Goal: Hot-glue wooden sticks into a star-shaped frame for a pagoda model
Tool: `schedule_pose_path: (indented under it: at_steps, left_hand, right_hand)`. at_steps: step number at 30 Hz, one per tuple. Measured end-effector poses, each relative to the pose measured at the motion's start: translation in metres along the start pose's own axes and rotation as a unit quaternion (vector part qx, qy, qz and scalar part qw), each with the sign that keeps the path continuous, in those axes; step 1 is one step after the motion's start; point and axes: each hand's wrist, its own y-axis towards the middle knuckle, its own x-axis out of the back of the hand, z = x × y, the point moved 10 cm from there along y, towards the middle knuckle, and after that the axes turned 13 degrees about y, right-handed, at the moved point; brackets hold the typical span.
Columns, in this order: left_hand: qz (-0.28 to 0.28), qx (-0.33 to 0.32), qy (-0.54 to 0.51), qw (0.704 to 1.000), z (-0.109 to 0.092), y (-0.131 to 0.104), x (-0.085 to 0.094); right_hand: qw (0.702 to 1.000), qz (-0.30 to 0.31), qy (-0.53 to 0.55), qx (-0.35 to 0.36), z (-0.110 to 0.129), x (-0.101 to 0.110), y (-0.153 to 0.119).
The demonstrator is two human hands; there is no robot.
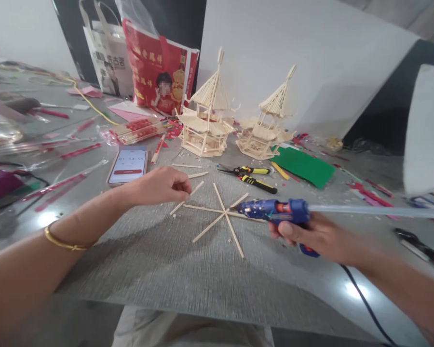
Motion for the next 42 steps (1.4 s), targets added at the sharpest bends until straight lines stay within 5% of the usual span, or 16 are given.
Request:
schedule_pose_path:
  at_steps: [3,15,42]
  left_hand:
    - [-0.01,0.012,0.002,1.0,0.005,-0.001,0.001]
    - [0.002,0.008,0.01,1.0,0.006,0.003,-0.009]
    - [-0.012,0.006,0.015,1.0,0.007,0.003,-0.005]
  right_hand:
    - [0.999,0.04,0.0,-0.031,-0.002,-0.012,0.009]
    - [0.994,0.046,-0.05,-0.088,-0.012,-0.017,0.022]
    - [0.994,0.061,-0.035,-0.087,-0.011,-0.021,0.027]
